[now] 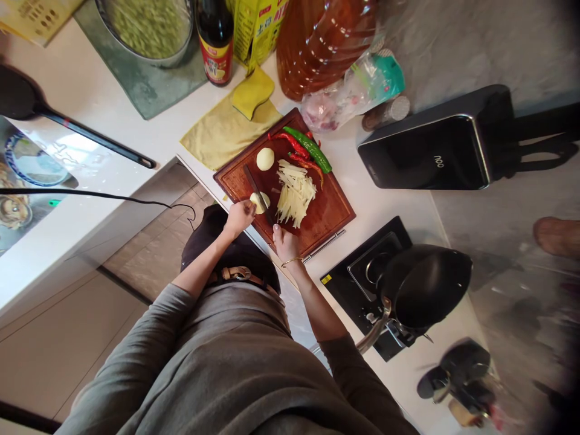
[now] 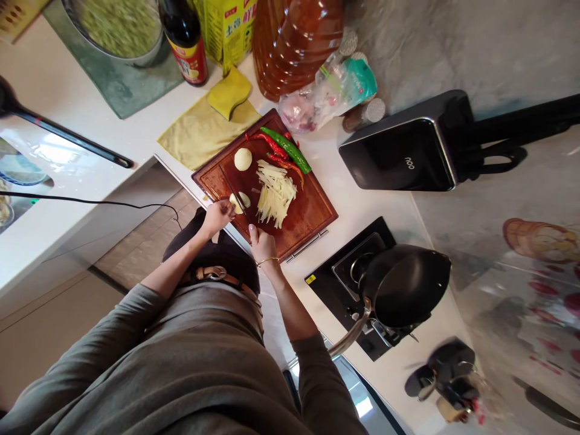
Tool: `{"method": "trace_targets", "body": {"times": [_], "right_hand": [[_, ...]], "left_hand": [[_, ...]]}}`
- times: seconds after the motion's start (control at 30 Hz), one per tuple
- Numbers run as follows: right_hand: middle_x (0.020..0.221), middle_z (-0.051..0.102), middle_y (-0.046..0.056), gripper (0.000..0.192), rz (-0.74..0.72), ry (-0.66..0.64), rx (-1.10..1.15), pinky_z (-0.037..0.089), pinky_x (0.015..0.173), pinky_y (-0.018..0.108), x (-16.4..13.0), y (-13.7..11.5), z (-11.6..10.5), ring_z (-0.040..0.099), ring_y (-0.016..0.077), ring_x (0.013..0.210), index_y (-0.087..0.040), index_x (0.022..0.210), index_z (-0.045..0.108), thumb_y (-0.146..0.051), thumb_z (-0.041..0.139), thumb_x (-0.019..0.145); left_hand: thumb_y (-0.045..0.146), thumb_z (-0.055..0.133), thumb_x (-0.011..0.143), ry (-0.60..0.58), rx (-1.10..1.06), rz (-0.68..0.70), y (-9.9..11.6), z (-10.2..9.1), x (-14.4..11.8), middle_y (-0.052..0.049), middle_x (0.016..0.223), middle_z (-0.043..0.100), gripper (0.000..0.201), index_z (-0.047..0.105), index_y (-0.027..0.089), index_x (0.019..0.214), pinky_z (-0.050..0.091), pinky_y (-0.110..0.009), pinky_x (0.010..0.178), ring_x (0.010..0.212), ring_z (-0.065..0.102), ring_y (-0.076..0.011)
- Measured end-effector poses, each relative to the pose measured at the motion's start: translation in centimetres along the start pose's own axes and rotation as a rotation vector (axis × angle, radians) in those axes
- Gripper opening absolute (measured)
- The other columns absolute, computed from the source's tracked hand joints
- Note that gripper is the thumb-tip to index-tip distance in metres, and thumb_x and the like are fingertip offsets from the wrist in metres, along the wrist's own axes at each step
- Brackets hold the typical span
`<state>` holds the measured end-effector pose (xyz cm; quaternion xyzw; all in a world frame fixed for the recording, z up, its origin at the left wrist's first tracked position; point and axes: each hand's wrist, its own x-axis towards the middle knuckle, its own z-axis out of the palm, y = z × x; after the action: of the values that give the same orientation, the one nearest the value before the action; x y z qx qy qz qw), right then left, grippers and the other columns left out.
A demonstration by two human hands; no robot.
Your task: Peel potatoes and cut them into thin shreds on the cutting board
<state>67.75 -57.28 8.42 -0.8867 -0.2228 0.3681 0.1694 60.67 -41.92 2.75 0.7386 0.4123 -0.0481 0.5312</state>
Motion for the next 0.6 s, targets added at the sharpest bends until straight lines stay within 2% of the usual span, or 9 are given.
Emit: {"method": "trace_targets", "body": {"times": [0.37, 0.6], "right_hand": [[0.072, 0.07, 0.014, 0.062, 0.035, -0.008, -0.131, 0.036, 0.061, 0.026, 2.0, -0.4, 1.3, 0.066, 0.0223, 0.07, -0.016, 0.079, 0.069, -0.056, 0.023, 0.093], [0.058, 0.065, 0.008, 0.073, 0.001, 0.004, 0.068, 0.037, 0.056, 0.024, 2.1, 0.3, 1.0, 0.061, 0.0153, 0.054, -0.018, 0.063, 0.062, -0.062, 0.011, 0.091]], "left_hand": [[0.03, 0.044, 0.082, 0.003, 0.029, 0.009, 0.6, -0.3, -0.2, -0.003, 0.059, 0.061, 0.028, 0.056, 0.017, 0.061, 0.038, -0.024, 0.058, 0.053, 0.051, -0.0118], [0.027, 0.045, 0.081, 0.02, 0.046, -0.006, 0.9, -0.3, -0.2, -0.004, 0.06, 0.06, 0.026, 0.054, 0.017, 0.059, 0.037, -0.024, 0.058, 0.054, 0.051, -0.0123]]}}
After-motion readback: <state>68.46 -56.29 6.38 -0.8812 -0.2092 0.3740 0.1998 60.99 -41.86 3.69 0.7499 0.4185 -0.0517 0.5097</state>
